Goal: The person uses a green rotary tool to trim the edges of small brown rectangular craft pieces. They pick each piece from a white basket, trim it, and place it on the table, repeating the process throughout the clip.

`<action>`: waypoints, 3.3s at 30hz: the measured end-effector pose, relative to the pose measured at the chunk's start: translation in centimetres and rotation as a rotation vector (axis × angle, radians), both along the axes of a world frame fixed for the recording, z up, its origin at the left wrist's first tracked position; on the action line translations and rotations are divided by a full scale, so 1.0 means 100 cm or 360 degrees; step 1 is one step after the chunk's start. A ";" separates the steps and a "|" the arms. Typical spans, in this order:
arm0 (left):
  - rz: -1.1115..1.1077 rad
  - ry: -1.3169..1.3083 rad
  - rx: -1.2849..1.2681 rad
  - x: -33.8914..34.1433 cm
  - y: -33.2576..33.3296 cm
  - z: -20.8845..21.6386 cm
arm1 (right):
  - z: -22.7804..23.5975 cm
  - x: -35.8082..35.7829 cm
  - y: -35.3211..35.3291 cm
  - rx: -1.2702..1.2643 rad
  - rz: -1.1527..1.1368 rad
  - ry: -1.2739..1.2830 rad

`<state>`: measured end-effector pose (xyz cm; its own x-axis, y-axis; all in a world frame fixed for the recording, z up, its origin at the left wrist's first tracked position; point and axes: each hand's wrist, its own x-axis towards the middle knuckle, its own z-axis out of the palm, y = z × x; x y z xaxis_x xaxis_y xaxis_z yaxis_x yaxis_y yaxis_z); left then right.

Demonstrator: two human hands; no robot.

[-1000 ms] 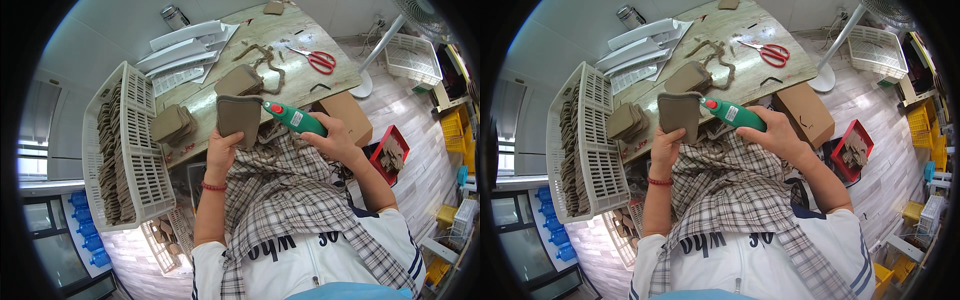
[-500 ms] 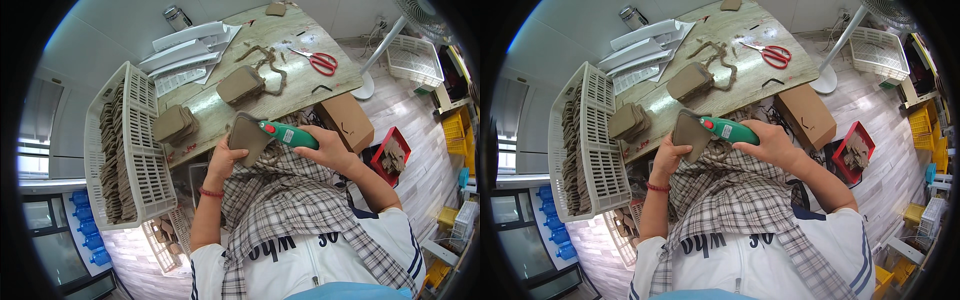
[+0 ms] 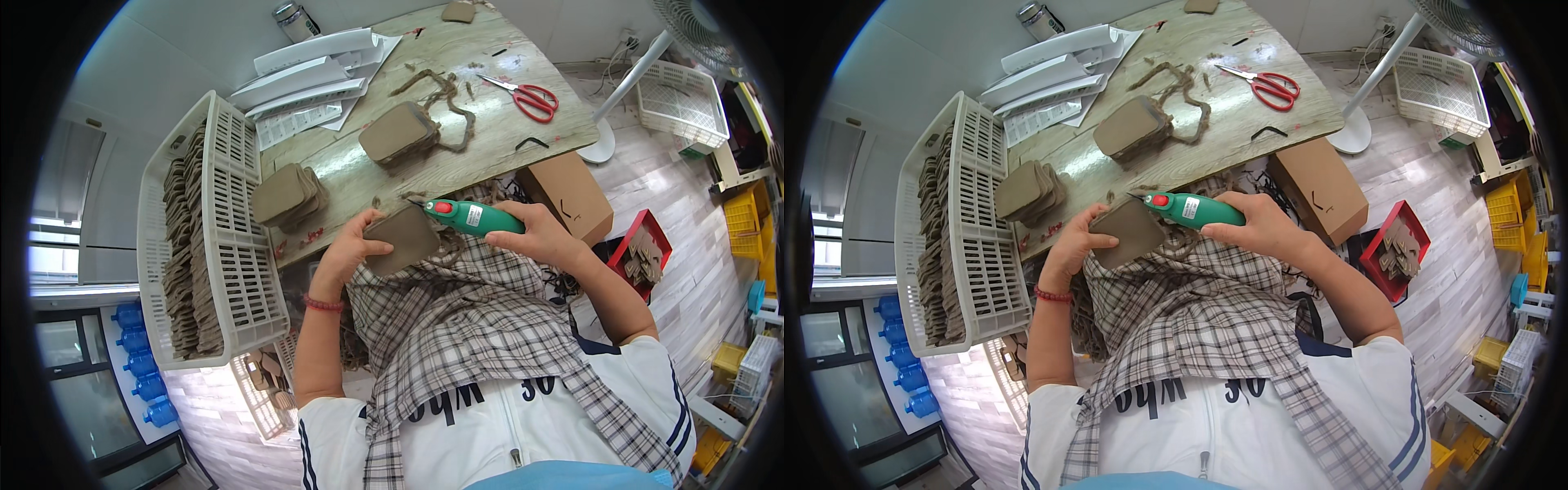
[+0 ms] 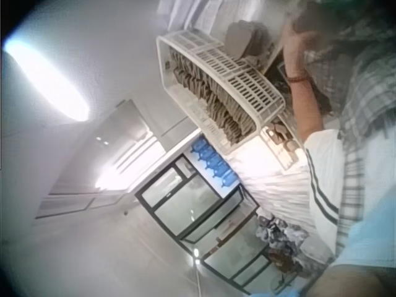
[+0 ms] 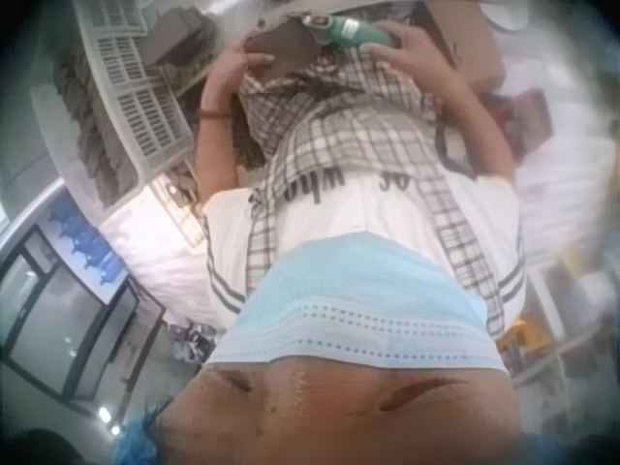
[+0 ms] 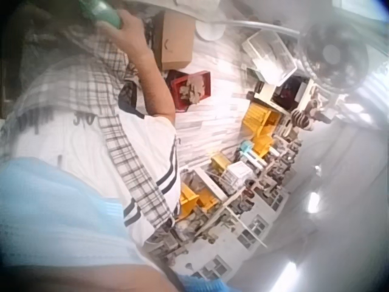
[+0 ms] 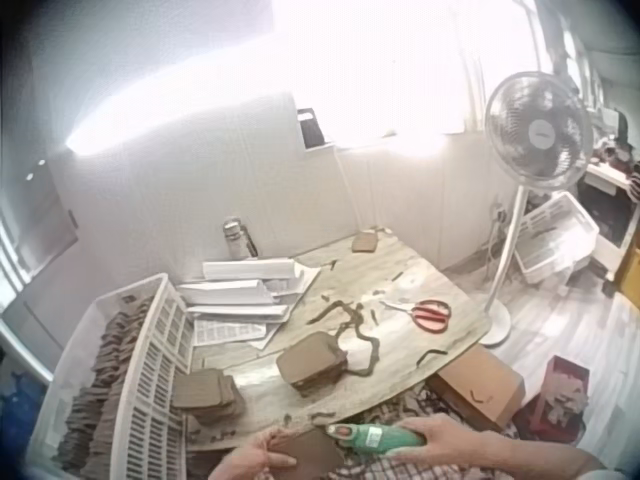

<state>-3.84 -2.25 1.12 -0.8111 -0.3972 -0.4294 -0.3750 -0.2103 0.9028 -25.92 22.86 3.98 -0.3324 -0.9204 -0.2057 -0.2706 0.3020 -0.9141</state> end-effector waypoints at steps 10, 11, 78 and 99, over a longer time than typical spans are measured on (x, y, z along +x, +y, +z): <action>0.0554 0.0428 0.0032 0.004 0.002 -0.001 | -0.012 -0.001 0.002 -0.0014 0.0100 0.0113; 0.0547 0.0409 0.0025 0.003 0.003 0.001 | -0.013 -0.001 0.002 -0.0039 0.0116 0.0168; 0.1358 0.1486 0.0713 -0.110 0.025 -0.007 | -0.011 0.027 -0.006 -0.0310 -0.0629 0.0031; 0.1138 0.1437 0.0880 -0.124 0.077 -0.020 | 0.003 0.027 -0.016 -0.0419 -0.0763 -0.0026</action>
<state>-16.27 5.40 -0.88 -0.5804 -0.8097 -0.0871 0.6750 -0.5381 0.5048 -23.25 21.23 4.25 -0.7262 -0.6875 0.0026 -0.1439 0.1484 -0.9784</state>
